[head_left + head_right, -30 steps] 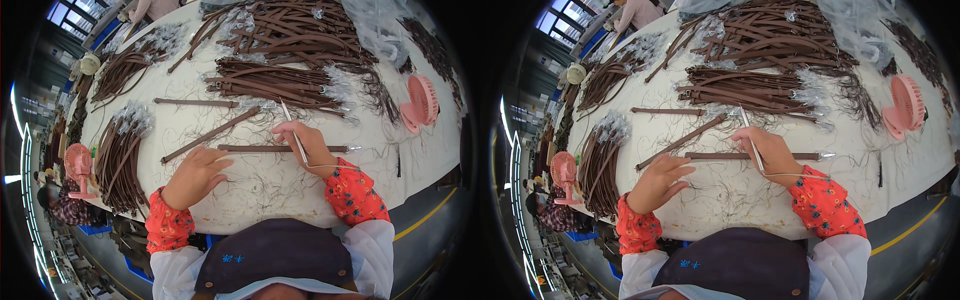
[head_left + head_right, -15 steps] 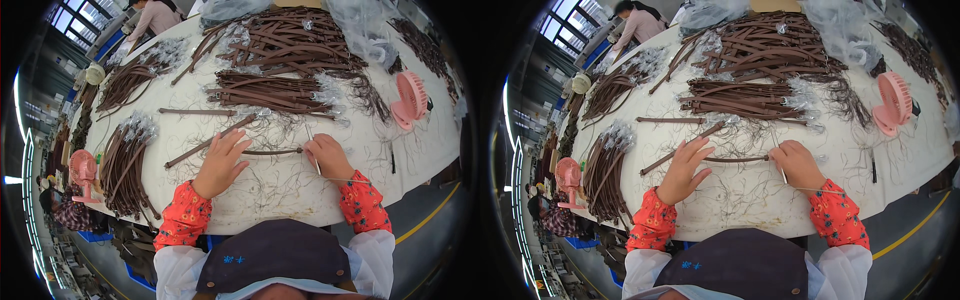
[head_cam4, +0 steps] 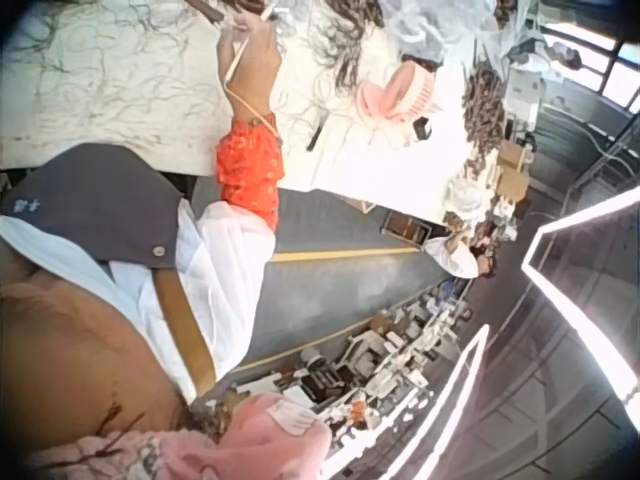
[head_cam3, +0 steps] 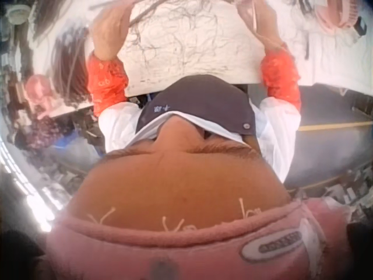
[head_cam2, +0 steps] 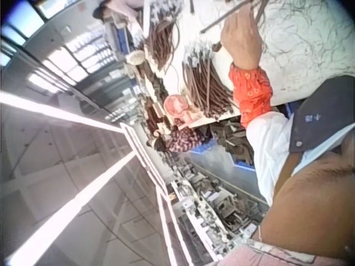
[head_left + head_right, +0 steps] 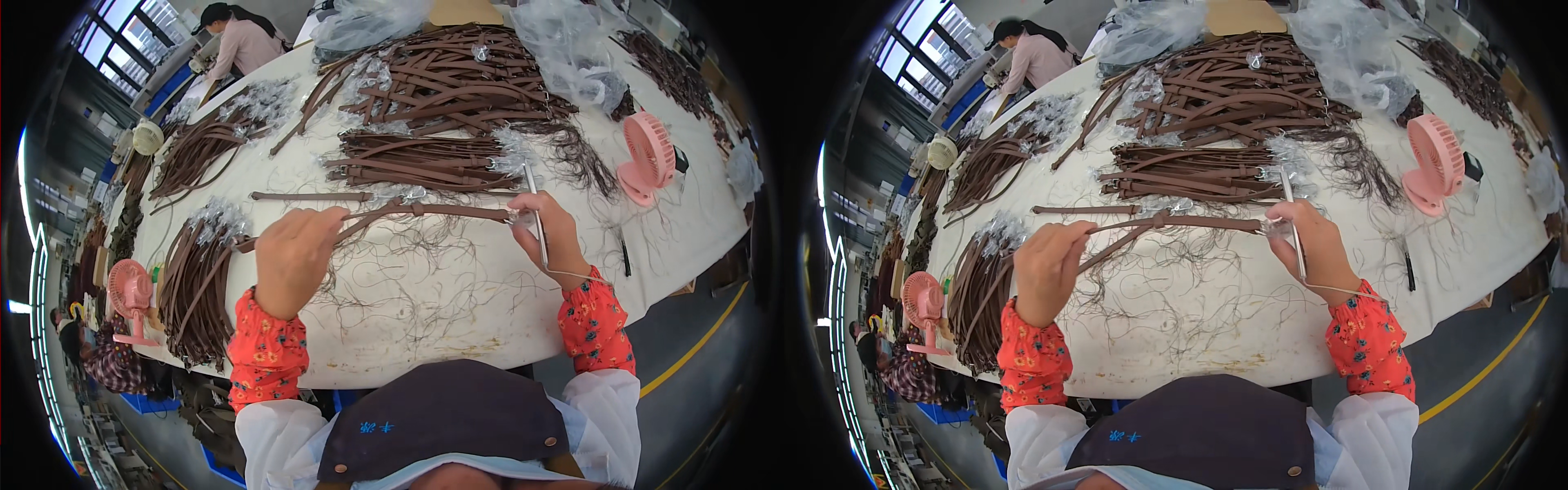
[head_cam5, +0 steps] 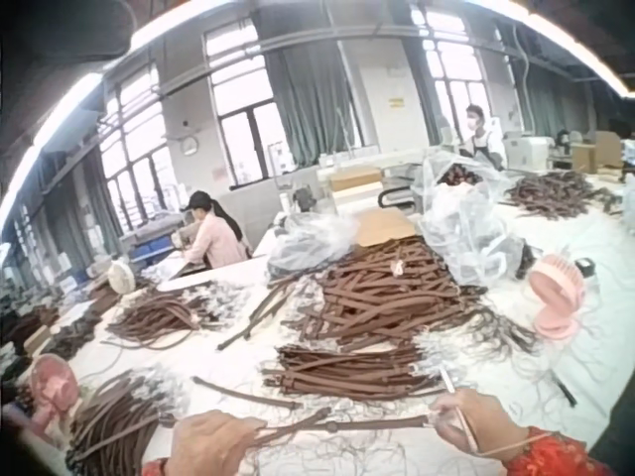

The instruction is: The person sits at a workbench in a factory setting, handling brown leather belts. They pick up individual belts, use a metal tool to manipulate the metal hardware at the ends, and place the finished items into a blue bin. The process involves repetitive handling and tool use to secure the belt components.

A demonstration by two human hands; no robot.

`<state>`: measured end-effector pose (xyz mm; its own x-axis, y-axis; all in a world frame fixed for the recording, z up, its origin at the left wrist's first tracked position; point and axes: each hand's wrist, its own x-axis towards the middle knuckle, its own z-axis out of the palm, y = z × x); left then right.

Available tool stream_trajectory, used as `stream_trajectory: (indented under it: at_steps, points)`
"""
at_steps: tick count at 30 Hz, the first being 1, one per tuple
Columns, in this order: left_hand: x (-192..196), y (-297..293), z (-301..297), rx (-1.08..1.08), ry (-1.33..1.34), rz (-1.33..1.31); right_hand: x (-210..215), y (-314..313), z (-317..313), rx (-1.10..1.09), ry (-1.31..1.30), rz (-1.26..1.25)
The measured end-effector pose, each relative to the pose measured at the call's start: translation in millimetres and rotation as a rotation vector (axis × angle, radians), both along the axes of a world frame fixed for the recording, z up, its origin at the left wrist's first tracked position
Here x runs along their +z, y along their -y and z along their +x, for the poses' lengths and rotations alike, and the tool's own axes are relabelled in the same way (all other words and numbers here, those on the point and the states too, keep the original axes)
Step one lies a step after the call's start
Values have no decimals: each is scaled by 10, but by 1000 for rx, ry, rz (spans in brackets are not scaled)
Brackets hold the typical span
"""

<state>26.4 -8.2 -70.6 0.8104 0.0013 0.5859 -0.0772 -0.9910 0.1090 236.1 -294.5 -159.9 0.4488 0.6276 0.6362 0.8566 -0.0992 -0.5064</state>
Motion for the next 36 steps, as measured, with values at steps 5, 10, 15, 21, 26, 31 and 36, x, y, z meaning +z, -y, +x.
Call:
stream_trajectory:
  at_steps: [5,10,15,21,26,31,36]
  points:
    - [404,-276,-467,136,-118,-245,-159,-79,-68,52,-126,-42]
    - [659,-747,-825,380,-104,-158,-301,-155,-241,169,-184,-135]
    - [764,-1599,-1483,744,55,93,-393,-254,-397,289,-331,-260]
    - [44,-2468,-2525,1029,44,491,-477,-315,-467,326,-265,-409]
    - [-1338,-2961,-3541,973,-274,114,-495,-394,-591,522,-57,-373]
    - [-1339,-2726,-3083,1081,-326,78,-534,-475,-822,766,55,-482]
    - [-1081,-2156,-2179,842,-163,127,-583,-454,-637,606,70,-438]
